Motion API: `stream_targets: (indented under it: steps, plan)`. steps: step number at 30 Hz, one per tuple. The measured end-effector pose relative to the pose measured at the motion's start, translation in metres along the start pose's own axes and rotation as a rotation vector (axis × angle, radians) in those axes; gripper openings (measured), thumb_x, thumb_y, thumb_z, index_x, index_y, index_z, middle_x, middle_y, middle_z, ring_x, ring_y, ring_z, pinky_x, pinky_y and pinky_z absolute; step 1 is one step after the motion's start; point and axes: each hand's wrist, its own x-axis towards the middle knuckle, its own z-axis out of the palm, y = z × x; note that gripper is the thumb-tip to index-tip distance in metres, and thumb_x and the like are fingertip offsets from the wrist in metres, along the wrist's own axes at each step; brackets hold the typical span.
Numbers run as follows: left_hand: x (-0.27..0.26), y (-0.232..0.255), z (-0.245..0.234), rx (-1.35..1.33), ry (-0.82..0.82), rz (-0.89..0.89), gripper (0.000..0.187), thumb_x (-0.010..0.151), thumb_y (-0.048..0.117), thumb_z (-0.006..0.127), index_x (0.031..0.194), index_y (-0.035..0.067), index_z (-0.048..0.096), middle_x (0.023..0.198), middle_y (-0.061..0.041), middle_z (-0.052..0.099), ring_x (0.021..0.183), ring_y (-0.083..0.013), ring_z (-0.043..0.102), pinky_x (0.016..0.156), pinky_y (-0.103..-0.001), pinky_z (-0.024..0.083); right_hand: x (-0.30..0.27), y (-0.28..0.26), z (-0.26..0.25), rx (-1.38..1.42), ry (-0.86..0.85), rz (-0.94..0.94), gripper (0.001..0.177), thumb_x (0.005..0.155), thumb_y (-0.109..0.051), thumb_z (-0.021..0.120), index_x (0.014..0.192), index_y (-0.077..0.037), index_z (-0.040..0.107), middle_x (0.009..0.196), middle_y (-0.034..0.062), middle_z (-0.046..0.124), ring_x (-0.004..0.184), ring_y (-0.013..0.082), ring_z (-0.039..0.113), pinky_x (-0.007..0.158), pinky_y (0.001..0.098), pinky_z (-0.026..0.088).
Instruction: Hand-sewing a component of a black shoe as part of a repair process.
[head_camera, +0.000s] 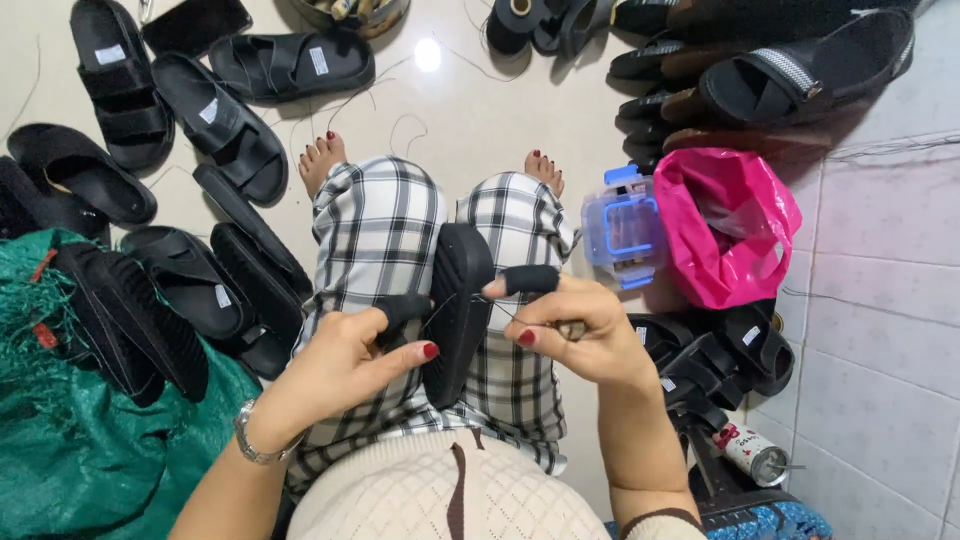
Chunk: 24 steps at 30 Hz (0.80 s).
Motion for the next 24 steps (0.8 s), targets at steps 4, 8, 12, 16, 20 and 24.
stream_targets:
  steps: [4, 8, 12, 16, 20, 24]
  plan:
    - [0.000, -0.001, -0.001, -0.137, -0.072, -0.054, 0.033, 0.080, 0.026, 0.083, 0.068, -0.002, 0.070, 0.038, -0.011, 0.063, 0.032, -0.0116, 0.048, 0.033, -0.023, 0.036, 0.000, 0.006, 0.000, 0.042, 0.185, -0.007, 0.023, 0.088, -0.003, 0.072, 0.111, -0.002, 0.071, 0.089, 0.0107, 0.068, 0.073, 0.0161, 0.056, 0.057, 0.0250, 0.050]
    - [0.002, -0.014, 0.002, -0.136, -0.082, -0.095, 0.032, 0.082, 0.025, 0.082, 0.071, -0.003, 0.072, 0.041, -0.014, 0.067, 0.032, -0.0152, 0.052, 0.034, -0.025, 0.038, -0.005, -0.039, 0.001, -0.429, 0.479, -0.059, 0.050, 0.092, 0.000, 0.065, 0.141, 0.003, 0.054, 0.070, 0.0076, 0.064, 0.055, 0.0117, 0.052, 0.053, 0.0241, 0.047]
    - [0.006, -0.010, 0.005, -0.131, -0.112, -0.080, 0.030, 0.083, 0.024, 0.081, 0.077, -0.004, 0.073, 0.048, -0.015, 0.071, 0.035, -0.0182, 0.056, 0.036, -0.029, 0.043, -0.006, -0.025, 0.009, -0.400, 0.140, -0.146, 0.061, 0.071, 0.003, 0.065, 0.131, -0.007, 0.061, 0.143, 0.0226, 0.059, 0.050, 0.0000, 0.054, 0.050, 0.0155, 0.052]
    - [0.002, -0.017, 0.000, -0.143, -0.173, -0.127, 0.033, 0.085, 0.027, 0.079, 0.077, -0.004, 0.073, 0.045, -0.013, 0.069, 0.034, -0.0136, 0.053, 0.033, -0.025, 0.039, -0.001, -0.011, 0.008, -0.777, -0.035, -0.095, 0.032, 0.091, -0.026, 0.071, 0.119, -0.012, 0.067, 0.058, 0.0054, 0.056, 0.049, 0.0241, 0.058, 0.047, 0.0338, 0.049]
    - [-0.008, -0.012, -0.004, -0.458, -0.432, -0.157, 0.035, 0.086, 0.017, 0.076, 0.114, -0.004, 0.077, 0.058, -0.015, 0.077, 0.037, -0.0108, 0.058, 0.026, -0.020, 0.041, -0.010, -0.017, 0.014, -0.472, 0.037, 0.003, 0.008, 0.090, -0.020, 0.071, 0.087, -0.019, 0.079, 0.064, 0.0025, 0.062, 0.053, 0.0223, 0.062, 0.051, 0.0285, 0.050]
    - [-0.001, -0.014, 0.012, -0.856, -0.650, 0.174, 0.037, 0.091, 0.012, 0.072, 0.121, -0.010, 0.071, 0.047, -0.011, 0.063, 0.027, -0.0081, 0.045, 0.026, -0.018, 0.034, -0.001, 0.006, 0.023, 0.065, 0.007, -0.011, 0.008, 0.089, -0.013, 0.072, 0.085, -0.009, 0.077, 0.108, 0.0173, 0.074, 0.064, 0.0168, 0.062, 0.062, 0.0315, 0.050]
